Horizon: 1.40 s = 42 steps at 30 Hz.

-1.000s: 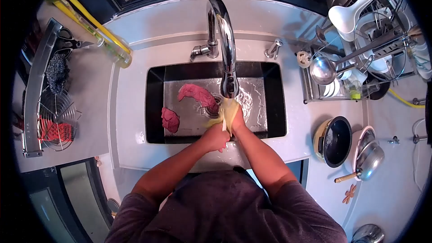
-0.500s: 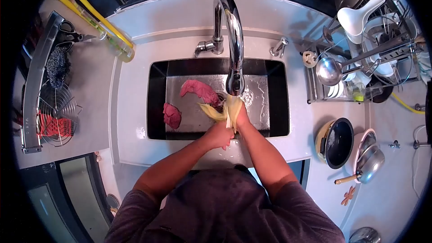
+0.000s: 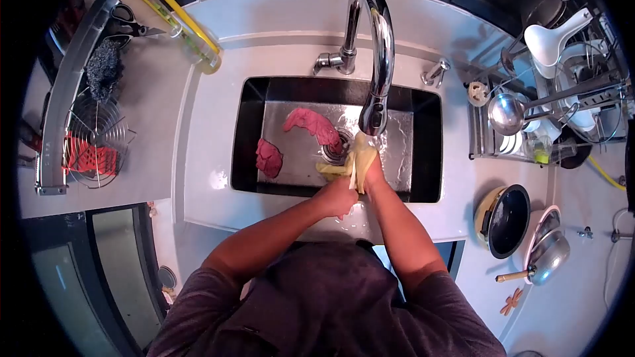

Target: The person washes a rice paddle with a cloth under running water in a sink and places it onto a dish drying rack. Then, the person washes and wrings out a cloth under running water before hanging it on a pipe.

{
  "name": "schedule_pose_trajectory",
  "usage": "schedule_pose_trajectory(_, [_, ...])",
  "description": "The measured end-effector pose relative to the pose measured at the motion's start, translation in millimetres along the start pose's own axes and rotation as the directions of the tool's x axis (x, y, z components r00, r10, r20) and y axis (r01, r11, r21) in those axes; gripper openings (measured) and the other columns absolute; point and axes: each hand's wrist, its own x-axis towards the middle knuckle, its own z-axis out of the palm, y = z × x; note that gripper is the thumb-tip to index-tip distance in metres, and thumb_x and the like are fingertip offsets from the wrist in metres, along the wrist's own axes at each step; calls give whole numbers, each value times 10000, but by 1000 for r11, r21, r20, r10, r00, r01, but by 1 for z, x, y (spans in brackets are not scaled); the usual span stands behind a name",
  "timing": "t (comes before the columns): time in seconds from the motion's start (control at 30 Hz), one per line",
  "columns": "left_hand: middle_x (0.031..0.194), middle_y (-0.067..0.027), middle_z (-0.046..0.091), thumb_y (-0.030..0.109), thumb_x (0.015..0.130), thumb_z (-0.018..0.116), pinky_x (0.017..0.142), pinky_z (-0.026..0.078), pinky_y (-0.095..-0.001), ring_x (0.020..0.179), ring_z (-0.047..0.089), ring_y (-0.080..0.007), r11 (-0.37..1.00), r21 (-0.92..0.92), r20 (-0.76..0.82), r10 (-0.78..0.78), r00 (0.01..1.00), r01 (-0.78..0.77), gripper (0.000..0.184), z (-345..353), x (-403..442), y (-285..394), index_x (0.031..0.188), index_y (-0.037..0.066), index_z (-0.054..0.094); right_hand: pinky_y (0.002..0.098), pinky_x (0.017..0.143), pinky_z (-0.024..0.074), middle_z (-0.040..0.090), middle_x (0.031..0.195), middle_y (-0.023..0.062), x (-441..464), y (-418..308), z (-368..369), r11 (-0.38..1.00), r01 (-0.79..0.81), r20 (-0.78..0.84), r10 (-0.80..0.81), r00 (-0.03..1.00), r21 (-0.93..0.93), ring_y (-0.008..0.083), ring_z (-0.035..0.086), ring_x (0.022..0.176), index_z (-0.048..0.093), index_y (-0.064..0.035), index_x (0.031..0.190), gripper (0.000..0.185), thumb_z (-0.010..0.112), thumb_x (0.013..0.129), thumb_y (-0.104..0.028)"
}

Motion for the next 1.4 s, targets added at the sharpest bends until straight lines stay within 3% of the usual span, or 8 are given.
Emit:
schedule_pose_trajectory(0.23, [640,-135,579,104,851,523,412,496,-386,459,570,-222,992,-121,21,-20,1000,23,163,-19,16,-4,890,-46,572,366,543,489,598,750,83,-28,3,13,935,346,28,-345,938,-77,198,600,647,549,-67,857,256,534,960,-301])
schedule_pose_trajectory(0.53, [770,-123,605,67,856,512,439,514,-380,523,603,-215,997,-74,-14,-11,1000,10,498,-3,-2,-3,1351,7,523,371,474,467,539,597,89,-6,-16,-5,839,-234,165,174,971,491,191,578,557,560,-23,749,383,452,983,-307])
schedule_pose_trajectory(0.87, [721,-125,604,84,836,556,425,506,-379,524,591,-209,983,179,40,-48,998,40,147,-10,-1,10,919,-33,586,353,447,450,605,762,83,-2,61,7,863,500,-10,-502,865,-75,199,597,598,601,-43,971,231,561,948,-270])
schedule_pose_trajectory(0.93, [722,-122,604,85,842,554,430,507,-378,522,588,-209,999,45,81,-18,997,15,219,-11,4,6,1023,-35,582,364,506,423,619,731,51,-20,-12,12,1000,-24,-136,22,990,-17,180,578,607,638,-46,792,214,578,934,-195])
schedule_pose_trajectory(1.03, [716,-116,602,75,863,533,435,508,-371,523,590,-208,994,-113,98,12,995,-1,221,-15,-2,7,1046,-37,588,327,540,513,646,802,43,19,31,-10,924,355,-83,-369,926,-141,139,612,632,653,-44,1015,176,665,914,-187])
schedule_pose_trajectory(1.2, [732,-115,608,65,875,525,436,510,-366,531,603,-215,965,-261,86,37,996,-13,163,-18,-6,6,964,-49,600,366,503,499,627,731,94,10,15,-12,846,-161,47,159,986,509,229,603,569,602,-23,911,320,561,969,-335])
schedule_pose_trajectory(1.33, [797,-113,608,69,863,538,433,511,-362,556,618,-213,969,-233,165,-43,985,82,323,-34,8,7,1159,-59,548,387,561,498,620,695,122,-29,-12,21,761,515,-117,-598,793,-395,265,597,554,580,2,846,329,530,938,-310])
schedule_pose_trajectory(1.4, [796,-111,608,70,857,545,438,512,-361,557,616,-209,989,-150,139,30,990,-9,366,-26,2,8,1202,-53,544,375,569,503,625,702,107,-16,3,11,932,314,-163,-343,925,-182,243,610,577,596,-5,853,328,544,936,-318])
